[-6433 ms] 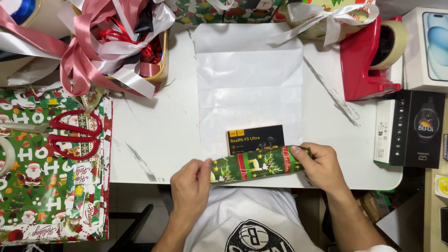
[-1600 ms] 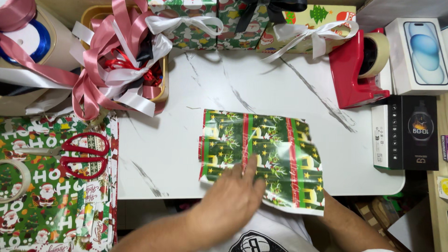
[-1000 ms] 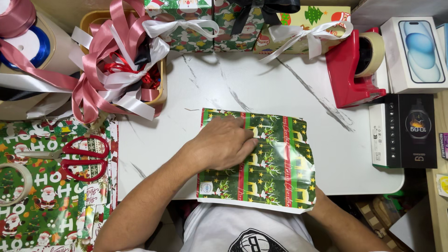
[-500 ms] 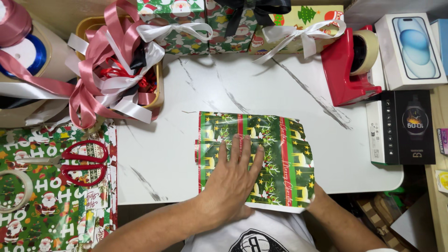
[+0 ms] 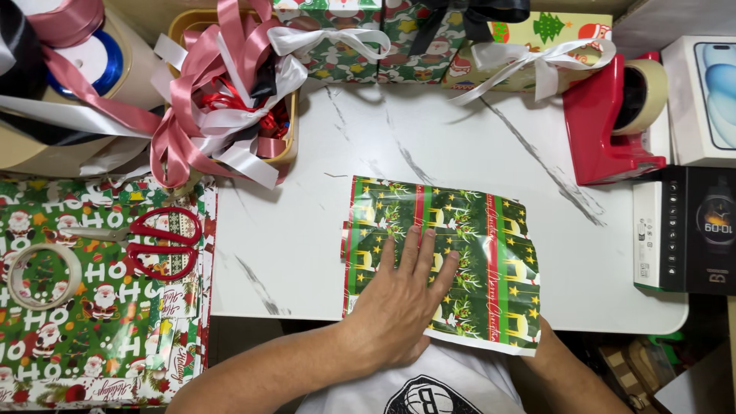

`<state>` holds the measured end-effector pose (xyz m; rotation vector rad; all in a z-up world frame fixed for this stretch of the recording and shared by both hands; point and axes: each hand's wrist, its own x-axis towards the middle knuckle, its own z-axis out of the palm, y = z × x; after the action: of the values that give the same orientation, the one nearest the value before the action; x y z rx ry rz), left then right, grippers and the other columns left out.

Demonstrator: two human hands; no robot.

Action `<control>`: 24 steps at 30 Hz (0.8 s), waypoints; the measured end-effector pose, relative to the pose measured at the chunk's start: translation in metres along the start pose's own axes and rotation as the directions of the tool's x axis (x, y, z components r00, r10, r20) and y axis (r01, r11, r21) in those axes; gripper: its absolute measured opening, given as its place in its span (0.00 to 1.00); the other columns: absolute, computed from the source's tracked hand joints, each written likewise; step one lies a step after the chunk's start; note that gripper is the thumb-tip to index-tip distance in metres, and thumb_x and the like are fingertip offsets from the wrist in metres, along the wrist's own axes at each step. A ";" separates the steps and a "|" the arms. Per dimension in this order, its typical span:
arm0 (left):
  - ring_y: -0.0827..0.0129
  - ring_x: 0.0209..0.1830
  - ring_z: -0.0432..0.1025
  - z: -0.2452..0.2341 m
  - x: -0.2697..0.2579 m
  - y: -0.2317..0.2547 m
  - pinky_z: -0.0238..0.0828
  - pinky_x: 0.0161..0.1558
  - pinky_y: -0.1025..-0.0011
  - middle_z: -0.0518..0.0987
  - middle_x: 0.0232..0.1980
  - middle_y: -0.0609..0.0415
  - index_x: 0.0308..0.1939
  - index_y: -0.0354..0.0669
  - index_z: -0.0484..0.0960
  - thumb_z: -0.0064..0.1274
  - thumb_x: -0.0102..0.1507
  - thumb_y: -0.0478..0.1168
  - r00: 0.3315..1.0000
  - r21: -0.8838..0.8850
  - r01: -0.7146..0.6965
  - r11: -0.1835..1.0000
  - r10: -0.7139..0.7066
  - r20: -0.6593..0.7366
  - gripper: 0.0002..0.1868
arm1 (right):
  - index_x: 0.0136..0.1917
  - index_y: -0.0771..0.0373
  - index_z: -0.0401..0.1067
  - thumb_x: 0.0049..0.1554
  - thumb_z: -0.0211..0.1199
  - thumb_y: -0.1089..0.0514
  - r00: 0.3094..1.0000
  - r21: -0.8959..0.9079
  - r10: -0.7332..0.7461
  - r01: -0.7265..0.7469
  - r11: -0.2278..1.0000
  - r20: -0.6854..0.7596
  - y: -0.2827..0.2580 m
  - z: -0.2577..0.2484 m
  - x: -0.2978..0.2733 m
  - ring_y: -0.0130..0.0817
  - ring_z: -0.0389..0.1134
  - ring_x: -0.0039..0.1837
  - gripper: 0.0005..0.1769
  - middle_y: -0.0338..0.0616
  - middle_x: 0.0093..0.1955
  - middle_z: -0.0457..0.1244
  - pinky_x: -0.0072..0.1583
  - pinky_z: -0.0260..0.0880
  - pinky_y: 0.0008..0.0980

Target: The person ties a white ribbon on a small wrapped gift, then places a small box on tissue paper and wraps it with Christmas-themed paper. They use scissors to trim the paper and tape to secure the wrap.

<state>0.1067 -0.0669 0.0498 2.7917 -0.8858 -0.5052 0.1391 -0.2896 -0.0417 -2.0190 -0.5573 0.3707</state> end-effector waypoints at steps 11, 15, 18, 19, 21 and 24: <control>0.34 0.69 0.57 0.007 -0.005 -0.002 0.52 0.63 0.38 0.60 0.69 0.18 0.71 0.27 0.58 0.55 0.50 0.76 0.987 -0.109 0.004 0.994 -0.021 -0.156 0.64 | 0.68 0.60 0.63 0.57 0.62 0.51 0.983 0.426 0.143 -0.080 0.901 -0.118 0.009 -0.021 -0.009 0.53 0.61 0.70 0.29 0.54 0.69 0.60 0.74 0.56 0.58; 0.38 0.67 0.60 0.021 -0.005 0.010 0.55 0.62 0.43 0.61 0.69 0.19 0.71 0.27 0.60 0.50 0.55 0.75 0.979 -0.090 0.065 0.994 -0.081 -0.186 0.59 | 0.62 0.63 0.69 0.53 0.64 0.49 0.917 -0.554 -0.397 0.313 0.772 -0.036 0.012 -0.032 -0.011 0.59 0.58 0.73 0.27 0.55 0.68 0.60 0.79 0.47 0.62; 0.39 0.66 0.60 0.030 -0.006 0.015 0.56 0.61 0.44 0.62 0.68 0.19 0.70 0.27 0.63 0.48 0.58 0.74 0.961 -0.129 0.085 0.988 -0.115 -0.250 0.55 | 0.60 0.65 0.71 0.52 0.65 0.50 0.941 -0.560 -0.333 0.244 0.791 -0.060 0.016 -0.033 -0.015 0.64 0.56 0.74 0.26 0.58 0.69 0.61 0.79 0.45 0.62; 0.39 0.66 0.60 0.032 -0.006 0.015 0.56 0.61 0.44 0.62 0.68 0.19 0.69 0.27 0.64 0.47 0.59 0.73 0.954 -0.145 0.086 0.986 -0.123 -0.273 0.54 | 0.60 0.65 0.72 0.53 0.65 0.49 0.940 -0.560 -0.332 0.236 0.794 -0.076 0.017 -0.033 -0.016 0.65 0.56 0.74 0.25 0.59 0.69 0.60 0.79 0.46 0.62; 0.40 0.66 0.61 0.035 -0.006 0.015 0.57 0.61 0.44 0.63 0.68 0.22 0.68 0.28 0.66 0.48 0.58 0.72 0.943 -0.154 0.092 0.984 -0.135 -0.304 0.52 | 0.60 0.66 0.71 0.55 0.63 0.50 0.935 -0.551 -0.337 0.223 0.804 -0.114 0.021 -0.032 -0.018 0.65 0.57 0.75 0.24 0.60 0.69 0.60 0.79 0.49 0.60; 0.43 0.64 0.63 0.036 -0.011 0.013 0.58 0.60 0.45 0.66 0.68 0.26 0.67 0.28 0.69 0.51 0.60 0.67 0.922 -0.196 0.090 0.977 -0.156 -0.355 0.47 | 0.63 0.72 0.70 0.59 0.59 0.51 0.925 -0.450 -0.308 0.183 0.874 -0.224 0.029 -0.031 -0.021 0.61 0.59 0.75 0.25 0.61 0.70 0.60 0.79 0.53 0.55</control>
<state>0.0781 -0.0736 0.0226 2.6593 -0.5567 -0.0589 0.1429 -0.3355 -0.0519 -2.3218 -0.7489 -0.2263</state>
